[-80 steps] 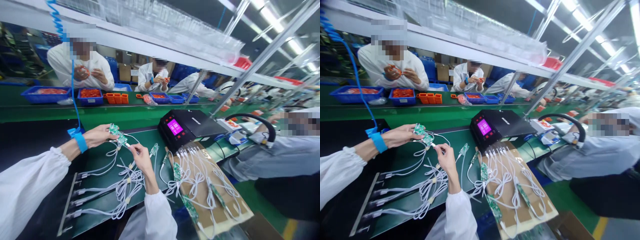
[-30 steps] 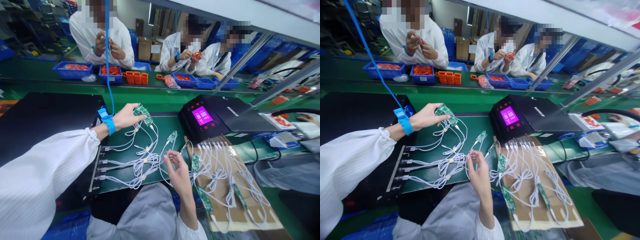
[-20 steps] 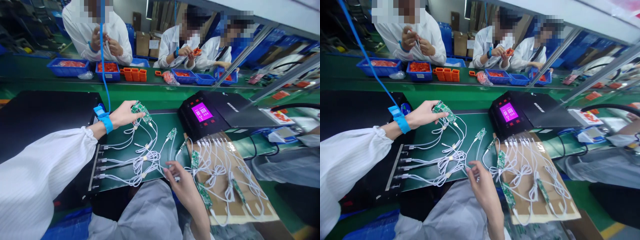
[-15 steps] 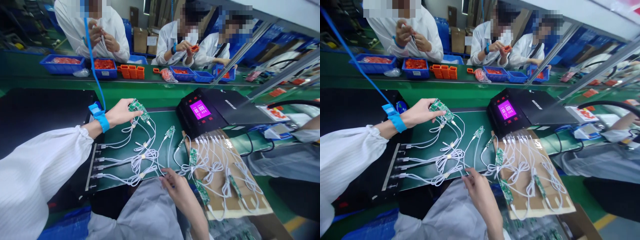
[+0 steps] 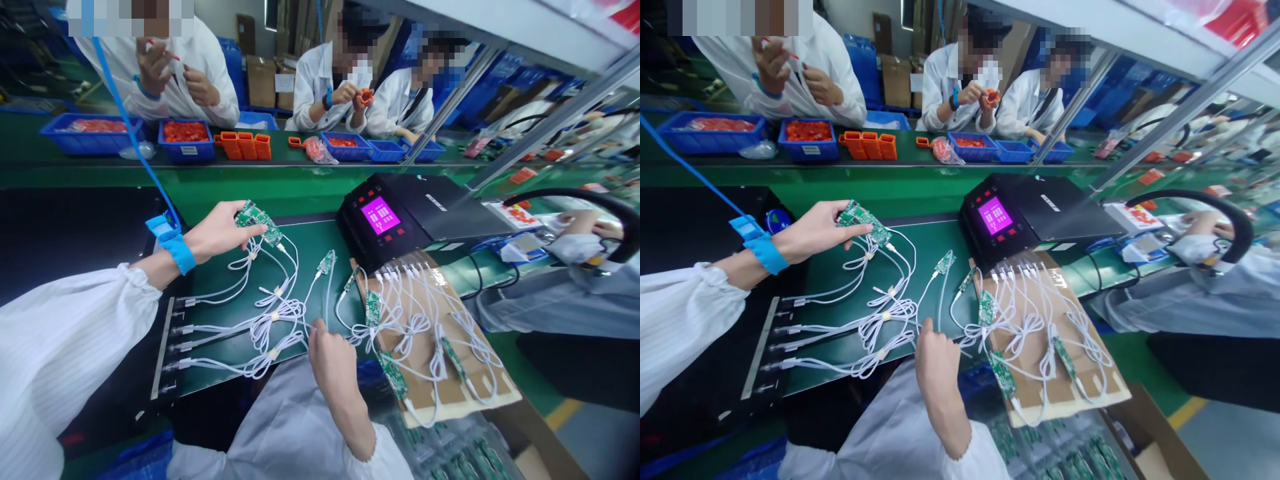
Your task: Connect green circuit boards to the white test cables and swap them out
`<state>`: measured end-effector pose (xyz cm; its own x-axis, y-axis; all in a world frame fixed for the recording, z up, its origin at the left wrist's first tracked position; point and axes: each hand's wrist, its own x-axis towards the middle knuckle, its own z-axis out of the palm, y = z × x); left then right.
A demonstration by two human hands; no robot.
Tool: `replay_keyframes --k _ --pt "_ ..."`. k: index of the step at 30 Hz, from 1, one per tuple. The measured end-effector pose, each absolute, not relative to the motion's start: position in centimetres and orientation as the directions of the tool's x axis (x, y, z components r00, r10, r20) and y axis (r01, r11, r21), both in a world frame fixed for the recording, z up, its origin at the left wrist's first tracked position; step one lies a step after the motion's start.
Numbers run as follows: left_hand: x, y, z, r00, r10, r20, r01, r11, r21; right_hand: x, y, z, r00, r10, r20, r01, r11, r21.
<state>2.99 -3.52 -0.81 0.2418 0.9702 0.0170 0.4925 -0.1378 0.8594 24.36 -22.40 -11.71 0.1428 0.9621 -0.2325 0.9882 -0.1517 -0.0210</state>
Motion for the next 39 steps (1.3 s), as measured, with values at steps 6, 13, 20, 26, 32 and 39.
replay_keyframes --k 6,13,20,26,32,39 --pt "3.0 -3.5 -0.9 0.252 0.968 0.017 0.49 -0.142 0.86 23.6 -23.7 -12.5 0.103 0.988 0.112 0.988 -0.088 -0.13" --pt "3.1 -3.7 -0.7 0.237 0.972 -0.004 0.52 -0.123 0.845 22.5 -25.8 -13.4 0.091 0.962 0.259 0.938 0.004 -0.346" --pt "3.2 -3.8 -0.5 0.254 0.967 0.001 0.509 -0.135 0.85 21.2 -25.7 -12.9 0.069 0.932 0.355 0.822 0.148 -0.549" --pt "3.4 -4.1 -0.2 0.288 0.957 0.046 0.503 -0.192 0.843 21.1 -22.1 -11.3 0.159 0.851 0.501 0.697 0.263 -0.668" --pt "4.0 -4.9 -0.2 0.307 0.947 0.091 0.492 -0.24 0.837 20.0 -17.6 -10.1 0.262 0.837 0.48 0.499 0.308 -0.81" --pt "4.3 -5.3 -0.1 0.342 0.934 0.104 0.497 -0.274 0.823 19.2 -13.3 -8.9 0.286 0.841 0.459 0.371 0.345 -0.862"
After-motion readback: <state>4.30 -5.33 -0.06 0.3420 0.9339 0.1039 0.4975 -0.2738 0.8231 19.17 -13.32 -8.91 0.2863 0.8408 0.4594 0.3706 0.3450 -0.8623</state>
